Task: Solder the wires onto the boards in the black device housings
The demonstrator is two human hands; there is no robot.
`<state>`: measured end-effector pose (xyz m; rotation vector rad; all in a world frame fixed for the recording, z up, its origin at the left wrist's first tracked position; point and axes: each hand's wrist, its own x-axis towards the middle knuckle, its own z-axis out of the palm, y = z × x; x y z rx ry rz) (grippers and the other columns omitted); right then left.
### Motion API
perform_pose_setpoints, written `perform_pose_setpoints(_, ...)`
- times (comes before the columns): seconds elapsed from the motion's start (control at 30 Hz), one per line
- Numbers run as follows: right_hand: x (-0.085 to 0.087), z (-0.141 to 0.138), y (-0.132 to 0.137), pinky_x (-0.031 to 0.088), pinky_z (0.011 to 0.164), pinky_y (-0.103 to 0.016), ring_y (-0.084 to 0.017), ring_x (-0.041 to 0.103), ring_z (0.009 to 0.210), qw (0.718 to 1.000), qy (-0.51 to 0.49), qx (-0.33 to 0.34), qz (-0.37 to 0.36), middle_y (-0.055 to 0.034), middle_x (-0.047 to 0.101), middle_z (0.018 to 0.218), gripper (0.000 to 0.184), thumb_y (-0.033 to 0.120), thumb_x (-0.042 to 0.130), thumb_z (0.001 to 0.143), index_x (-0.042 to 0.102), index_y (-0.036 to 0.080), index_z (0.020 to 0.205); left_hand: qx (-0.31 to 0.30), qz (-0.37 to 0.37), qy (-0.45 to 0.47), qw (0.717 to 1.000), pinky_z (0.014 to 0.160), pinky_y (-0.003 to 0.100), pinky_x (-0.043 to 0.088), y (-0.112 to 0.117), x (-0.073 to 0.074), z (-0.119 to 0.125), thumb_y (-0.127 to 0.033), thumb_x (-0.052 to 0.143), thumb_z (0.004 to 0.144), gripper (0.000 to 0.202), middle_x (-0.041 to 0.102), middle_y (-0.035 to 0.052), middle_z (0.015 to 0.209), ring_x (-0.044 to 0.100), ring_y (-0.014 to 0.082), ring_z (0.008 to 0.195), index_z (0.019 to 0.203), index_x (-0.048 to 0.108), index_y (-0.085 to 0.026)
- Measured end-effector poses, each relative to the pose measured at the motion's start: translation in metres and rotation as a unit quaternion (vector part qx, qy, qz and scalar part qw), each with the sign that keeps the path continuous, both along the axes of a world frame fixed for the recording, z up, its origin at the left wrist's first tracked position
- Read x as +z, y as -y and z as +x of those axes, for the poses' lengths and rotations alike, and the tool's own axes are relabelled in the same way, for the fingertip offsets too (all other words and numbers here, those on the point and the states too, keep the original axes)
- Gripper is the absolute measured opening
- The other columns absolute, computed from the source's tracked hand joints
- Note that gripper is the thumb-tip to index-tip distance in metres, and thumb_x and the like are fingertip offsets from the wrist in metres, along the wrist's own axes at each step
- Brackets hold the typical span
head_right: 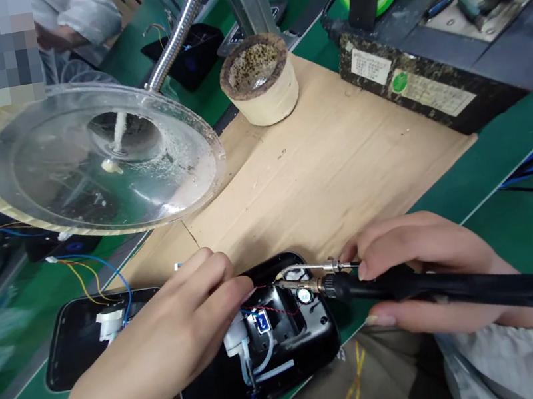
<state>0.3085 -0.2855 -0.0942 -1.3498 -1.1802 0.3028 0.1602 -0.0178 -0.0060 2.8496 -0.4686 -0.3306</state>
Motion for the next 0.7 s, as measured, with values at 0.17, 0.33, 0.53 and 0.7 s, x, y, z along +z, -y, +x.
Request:
perform_pose_setpoints(0.17,-0.0019,0.0048,0.0034,0.067,0.083,-0.038,-0.025,0.076,0.086,0.998,0.034,0.055,-0.011,-0.0074,0.074,0.09,0.045,0.016,0.079,0.083,0.062,0.026,0.123,-0.015,0.013,0.03,0.999,0.065,0.032,0.032,0.0026,-0.0049,0.0021,-0.016,0.039,0.106,0.031,0.05,0.0052,0.084,0.04,0.0194,0.077,0.091,0.065,-0.014)
perform_pose_setpoints(0.33,-0.005,0.0027,0.0035,0.066,0.088,-0.038,-0.027,0.075,0.091,0.997,0.044,0.064,-0.029,-0.0092,0.073,0.094,0.044,0.017,0.082,0.08,0.061,0.025,0.118,-0.016,0.002,0.006,1.0,0.066,0.032,0.034,0.0022,-0.006,0.0029,-0.016,0.042,0.105,0.028,0.051,0.0067,0.086,0.04,0.0202,0.079,0.093,0.068,-0.012)
perform_pose_setpoints(0.53,-0.0072,0.0038,0.0058,0.066,0.084,-0.037,-0.025,0.074,0.092,0.994,0.02,0.103,-0.028,-0.0084,0.072,0.095,0.06,0.003,0.08,0.075,0.059,0.025,0.127,-0.014,-0.02,0.012,1.0,0.064,0.033,0.034,0.0003,-0.0068,0.003,-0.014,0.047,0.103,0.024,0.051,0.0071,0.085,0.04,0.0201,0.079,0.095,0.069,-0.01)
perform_pose_setpoints(0.7,-0.0065,0.0005,0.0037,0.065,0.076,-0.035,-0.022,0.074,0.082,0.998,-0.023,0.055,-0.026,-0.0063,0.072,0.091,0.059,0.005,0.083,0.072,0.068,0.029,0.124,-0.008,-0.026,0.004,1.0,0.064,0.033,0.036,0.0,-0.0061,0.0023,-0.012,0.046,0.102,0.025,0.051,0.0073,0.084,0.04,0.0199,0.078,0.092,0.069,-0.01)
